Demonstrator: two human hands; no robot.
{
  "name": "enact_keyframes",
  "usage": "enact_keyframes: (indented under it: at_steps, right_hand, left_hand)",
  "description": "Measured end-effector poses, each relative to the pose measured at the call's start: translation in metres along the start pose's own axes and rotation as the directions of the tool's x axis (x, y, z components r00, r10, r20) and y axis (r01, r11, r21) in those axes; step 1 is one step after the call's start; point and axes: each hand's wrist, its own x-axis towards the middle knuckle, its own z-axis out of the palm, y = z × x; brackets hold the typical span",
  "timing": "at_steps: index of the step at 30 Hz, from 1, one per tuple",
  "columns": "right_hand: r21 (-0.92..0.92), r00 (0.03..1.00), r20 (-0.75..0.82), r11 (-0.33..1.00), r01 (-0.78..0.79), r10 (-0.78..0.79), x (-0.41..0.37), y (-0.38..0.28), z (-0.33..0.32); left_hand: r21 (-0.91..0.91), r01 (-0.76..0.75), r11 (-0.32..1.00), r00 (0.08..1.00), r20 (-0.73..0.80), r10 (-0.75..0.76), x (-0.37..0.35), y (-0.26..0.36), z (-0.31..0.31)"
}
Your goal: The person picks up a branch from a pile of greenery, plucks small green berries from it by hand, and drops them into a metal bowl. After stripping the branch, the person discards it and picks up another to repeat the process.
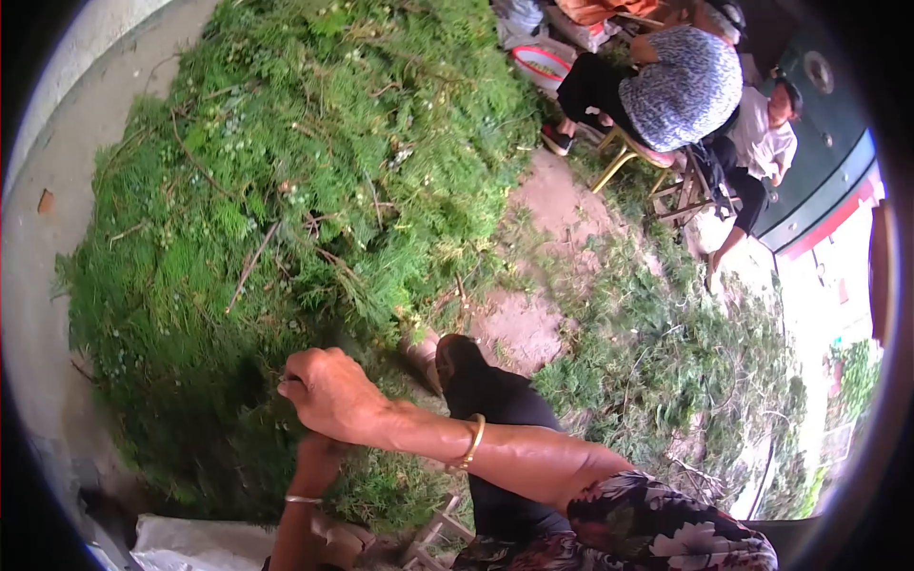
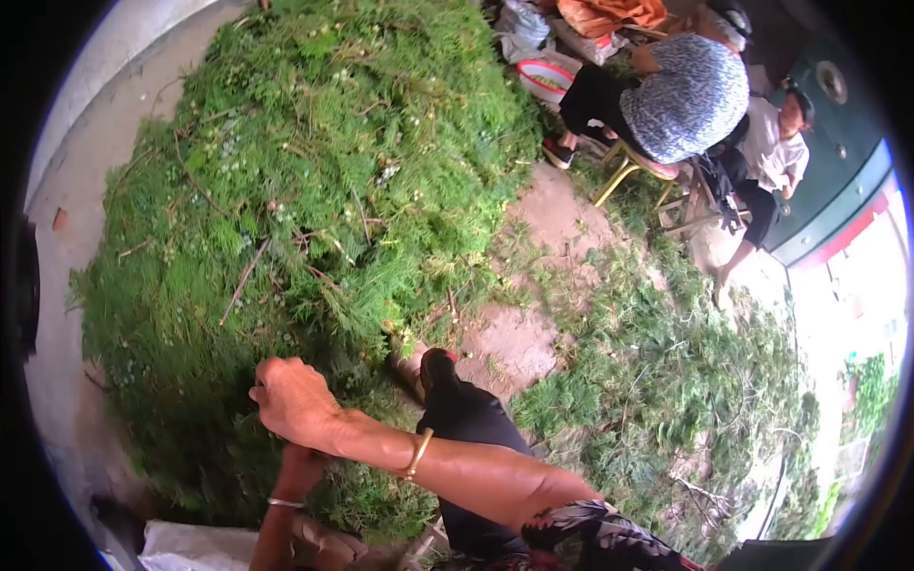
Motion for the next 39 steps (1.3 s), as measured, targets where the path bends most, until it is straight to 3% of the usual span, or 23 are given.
enact_keyframes:
  at_steps: [2, 5, 7, 8, 9, 10, 12, 14, 15, 17, 19, 22, 26, 27, 29, 30, 31, 32, 34, 35, 37, 38, 39]
  right_hand:
    - [-0.041, 1.000, 0.007, 0.999, 0.001, -0.001, 0.002, -0.001, 0.000]
    - [-0.153, 0.999, 0.044, 0.988, 0.007, 0.000, 0.005, 0.002, 0.013]
    - [-0.275, 0.992, 0.122, 0.959, 0.063, -0.031, 0.007, 0.002, 0.018]
    - [-0.233, 0.988, 0.130, 0.965, 0.116, -0.088, 0.005, 0.001, 0.019]
    - [-0.181, 0.964, 0.113, 0.949, 0.258, -0.241, 0.006, 0.008, 0.022]
    - [-0.035, 0.943, 0.183, 0.957, 0.287, -0.277, 0.006, -0.002, 0.019]
    - [0.233, 0.909, 0.391, 0.971, 0.053, -0.144, 0.009, -0.018, 0.014]
    - [0.351, 0.898, 0.425, 0.935, -0.050, -0.112, 0.012, -0.016, 0.028]
    - [0.315, 0.903, 0.414, 0.949, -0.024, -0.115, 0.013, -0.014, 0.032]
    - [0.261, 0.908, 0.402, 0.965, 0.004, -0.113, 0.011, -0.014, 0.035]
    - [0.435, 0.977, 0.199, 0.886, -0.161, 0.080, 0.012, -0.017, 0.041]
    - [0.477, 0.994, 0.031, 0.873, -0.103, 0.101, 0.019, -0.014, 0.039]
    - [0.159, 0.999, 0.051, 0.987, 0.007, -0.015, 0.016, -0.027, 0.043]
    - [0.145, 0.989, -0.001, 0.978, 0.147, -0.149, 0.022, -0.019, 0.054]
    - [0.203, 0.981, 0.107, 0.969, 0.140, -0.165, 0.021, -0.013, 0.049]
    - [0.261, 0.959, 0.213, 0.956, 0.131, -0.189, 0.019, -0.017, 0.046]
    - [0.440, 0.945, 0.300, 0.898, -0.014, -0.132, 0.017, -0.023, 0.045]
    - [0.439, 0.945, 0.301, 0.899, -0.019, -0.127, 0.016, -0.024, 0.043]
    - [0.357, 0.805, 0.589, 0.917, -0.176, -0.074, 0.015, -0.025, 0.040]
    - [0.346, 0.805, 0.568, 0.937, -0.046, -0.170, 0.014, -0.026, 0.044]
    - [0.260, 0.789, 0.597, 0.965, -0.019, -0.145, 0.017, -0.024, 0.041]
    - [0.176, 0.772, 0.624, 0.984, 0.013, -0.121, 0.018, -0.023, 0.040]
    - [0.219, 0.816, 0.558, 0.975, 0.028, -0.149, 0.017, -0.019, 0.044]
  left_hand:
    - [-0.434, 0.240, 0.868, 0.952, -0.071, -0.298, -0.003, 0.047, -0.044]
    - [-0.413, 0.192, 0.890, 0.911, -0.261, -0.318, -0.019, 0.087, -0.092]
    - [-0.650, 0.139, 0.748, 0.876, -0.272, -0.399, -0.042, 0.126, -0.119]
    - [-0.369, 0.130, 0.920, 0.880, -0.384, -0.278, -0.056, 0.122, -0.123]
    - [-0.242, 0.071, 0.968, 0.886, -0.429, -0.173, -0.072, 0.105, -0.122]
    - [0.458, -0.002, 0.889, 0.924, -0.340, 0.177, -0.084, 0.103, -0.133]
    - [-0.102, 0.136, 0.985, 0.917, -0.364, -0.164, -0.081, 0.119, -0.133]
    - [-0.605, 0.084, 0.792, 0.921, -0.257, -0.294, -0.075, 0.125, -0.132]
    - [-0.614, 0.082, 0.785, 0.913, -0.269, -0.305, -0.073, 0.127, -0.134]
    - [-0.912, 0.003, 0.410, 0.959, -0.113, -0.259, -0.067, 0.136, -0.134]
    - [-0.944, -0.065, 0.324, 0.954, -0.154, -0.256, -0.058, 0.141, -0.132]
    - [-0.967, -0.146, 0.209, 0.949, -0.197, -0.247, -0.060, 0.127, -0.135]
    - [-0.912, -0.162, 0.376, 0.926, -0.272, -0.261, -0.073, 0.121, -0.135]
    - [-0.895, -0.121, 0.429, 0.917, -0.266, -0.297, -0.076, 0.122, -0.135]
    - [-0.876, -0.076, 0.477, 0.907, -0.259, -0.331, -0.080, 0.125, -0.138]
    - [-0.803, -0.035, 0.595, 0.940, -0.228, -0.253, -0.082, 0.125, -0.141]
    - [-0.711, -0.005, 0.703, 0.966, -0.184, -0.179, -0.083, 0.125, -0.142]
    - [-0.714, -0.002, 0.700, 0.967, -0.180, -0.182, -0.082, 0.125, -0.140]
    - [-0.846, 0.182, 0.500, 0.926, -0.023, -0.376, -0.081, 0.126, -0.135]
    - [-0.847, 0.184, 0.498, 0.926, -0.020, -0.376, -0.081, 0.123, -0.131]
    - [-0.662, 0.143, 0.736, 0.940, -0.141, -0.309, -0.081, 0.110, -0.121]
    - [-0.662, 0.144, 0.735, 0.941, -0.138, -0.309, -0.081, 0.104, -0.121]
    - [-0.327, -0.024, 0.945, 0.963, -0.263, -0.067, -0.081, 0.101, -0.125]
